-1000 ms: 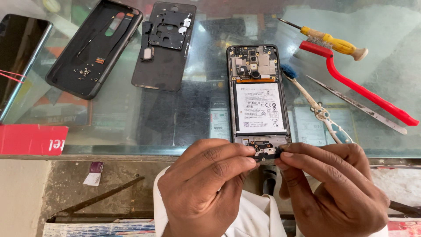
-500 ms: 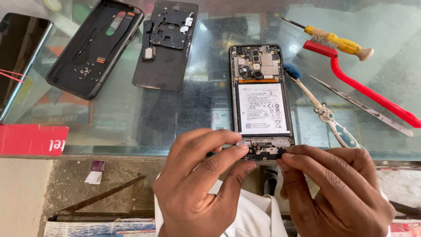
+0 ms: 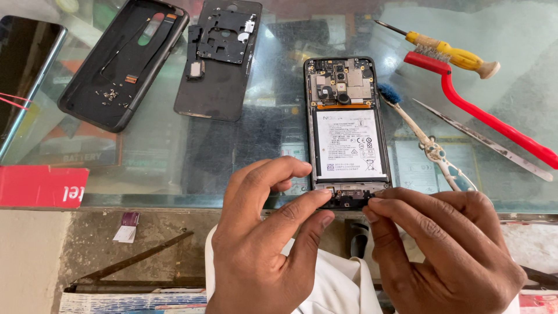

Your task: The person cleans a small black phone component using a toothbrush and liquid from a bottle, then attempts to fit it into the bottom of a disassembled smartphone. The person continues to clean the component with the toothbrush.

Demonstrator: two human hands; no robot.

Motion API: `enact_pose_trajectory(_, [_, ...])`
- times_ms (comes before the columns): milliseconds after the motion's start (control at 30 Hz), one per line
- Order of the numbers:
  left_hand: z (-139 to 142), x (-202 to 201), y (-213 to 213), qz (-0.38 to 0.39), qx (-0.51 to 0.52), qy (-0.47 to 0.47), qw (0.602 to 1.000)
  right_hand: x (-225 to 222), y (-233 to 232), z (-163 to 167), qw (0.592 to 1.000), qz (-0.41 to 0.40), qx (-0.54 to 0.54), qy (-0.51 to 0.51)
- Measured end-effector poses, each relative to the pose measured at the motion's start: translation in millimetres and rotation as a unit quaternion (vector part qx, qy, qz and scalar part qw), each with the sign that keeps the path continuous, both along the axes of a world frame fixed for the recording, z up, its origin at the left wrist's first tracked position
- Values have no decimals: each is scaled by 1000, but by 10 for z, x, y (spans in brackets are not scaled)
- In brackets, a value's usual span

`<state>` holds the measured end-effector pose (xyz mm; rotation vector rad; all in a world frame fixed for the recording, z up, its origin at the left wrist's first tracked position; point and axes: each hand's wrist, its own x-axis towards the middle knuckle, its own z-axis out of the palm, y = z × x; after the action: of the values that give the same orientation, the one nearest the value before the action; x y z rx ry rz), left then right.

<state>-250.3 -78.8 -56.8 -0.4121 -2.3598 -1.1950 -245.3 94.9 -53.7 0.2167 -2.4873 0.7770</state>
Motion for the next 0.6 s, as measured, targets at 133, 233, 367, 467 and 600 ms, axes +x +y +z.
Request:
enact_pose_trajectory(133, [10, -1, -6, -7, -10, -7, 1000, -8, -13, -6, 1000, -1, 4, -6])
enact_pose_trajectory(233, [14, -10, -3, -3, -12, -7, 1000, -12, -19, -8, 1000, -5, 14, -7])
enact_pose_trajectory(367, [17, -17, 5, 0, -12, -21, 1000, -15, -25, -10, 1000, -8, 23, -11])
enact_pose_trajectory(467, [16, -20, -2, -2, -15, -27, 1000, -22, -28, -19, 1000, -9, 19, -10])
enact_pose_trajectory(600, [10, -15, -3, 1, -16, -26, 1000, -36, -22, -43, 1000, 5, 19, 2])
